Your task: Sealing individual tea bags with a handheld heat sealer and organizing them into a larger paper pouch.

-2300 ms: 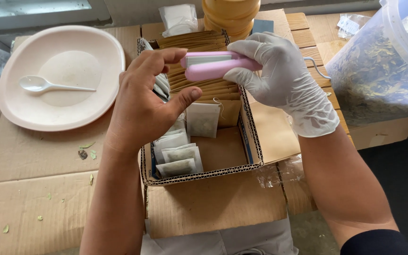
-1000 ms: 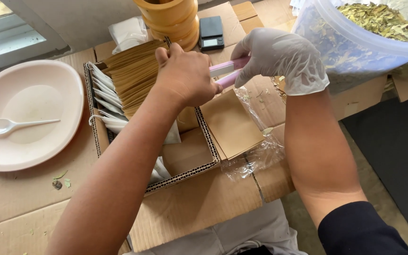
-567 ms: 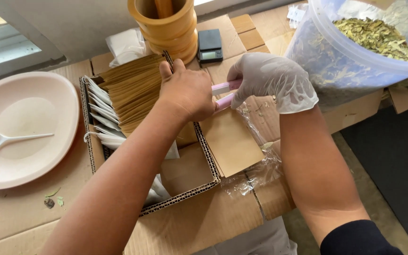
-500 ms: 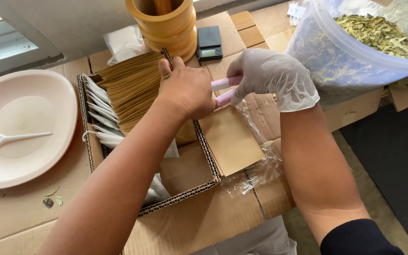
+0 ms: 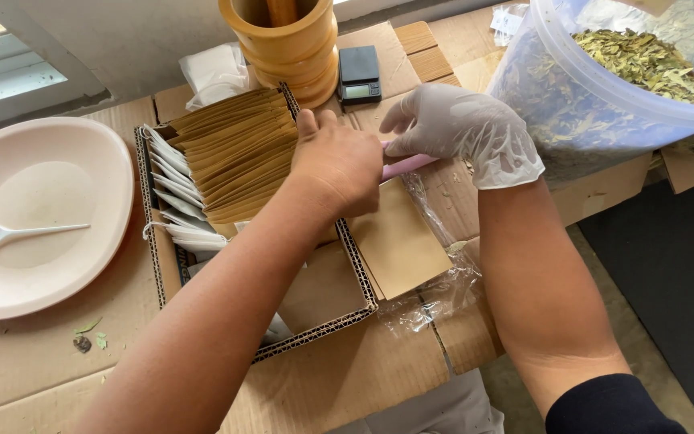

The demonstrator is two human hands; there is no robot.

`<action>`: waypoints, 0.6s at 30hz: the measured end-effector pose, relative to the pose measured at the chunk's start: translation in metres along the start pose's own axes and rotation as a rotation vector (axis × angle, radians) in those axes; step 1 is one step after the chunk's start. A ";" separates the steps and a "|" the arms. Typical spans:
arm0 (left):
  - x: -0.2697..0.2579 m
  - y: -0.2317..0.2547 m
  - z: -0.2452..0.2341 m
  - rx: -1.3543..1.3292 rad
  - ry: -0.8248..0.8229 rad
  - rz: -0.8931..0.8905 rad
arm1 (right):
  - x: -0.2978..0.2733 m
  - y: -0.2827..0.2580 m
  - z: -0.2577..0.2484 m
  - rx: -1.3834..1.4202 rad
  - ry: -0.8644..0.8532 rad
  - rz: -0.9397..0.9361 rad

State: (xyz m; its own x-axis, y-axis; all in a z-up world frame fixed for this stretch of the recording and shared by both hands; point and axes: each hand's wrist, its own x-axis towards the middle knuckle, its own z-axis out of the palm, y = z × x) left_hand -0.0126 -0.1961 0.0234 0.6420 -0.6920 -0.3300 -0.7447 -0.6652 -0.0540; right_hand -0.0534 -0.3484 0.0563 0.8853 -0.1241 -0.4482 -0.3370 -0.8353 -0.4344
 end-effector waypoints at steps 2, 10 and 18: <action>-0.030 0.011 -0.029 -0.008 -0.058 0.012 | 0.002 0.001 0.003 0.004 0.019 -0.001; 0.011 0.006 0.011 0.032 -0.054 0.008 | -0.004 -0.014 0.011 -0.021 -0.075 -0.007; 0.008 0.006 0.012 -0.107 0.000 0.037 | 0.003 -0.013 0.014 -0.054 -0.123 -0.027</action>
State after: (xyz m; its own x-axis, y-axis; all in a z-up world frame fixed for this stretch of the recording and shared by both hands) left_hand -0.0140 -0.2020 0.0092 0.6144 -0.7167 -0.3298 -0.7442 -0.6653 0.0594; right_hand -0.0507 -0.3308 0.0492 0.8464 -0.0375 -0.5312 -0.2933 -0.8655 -0.4062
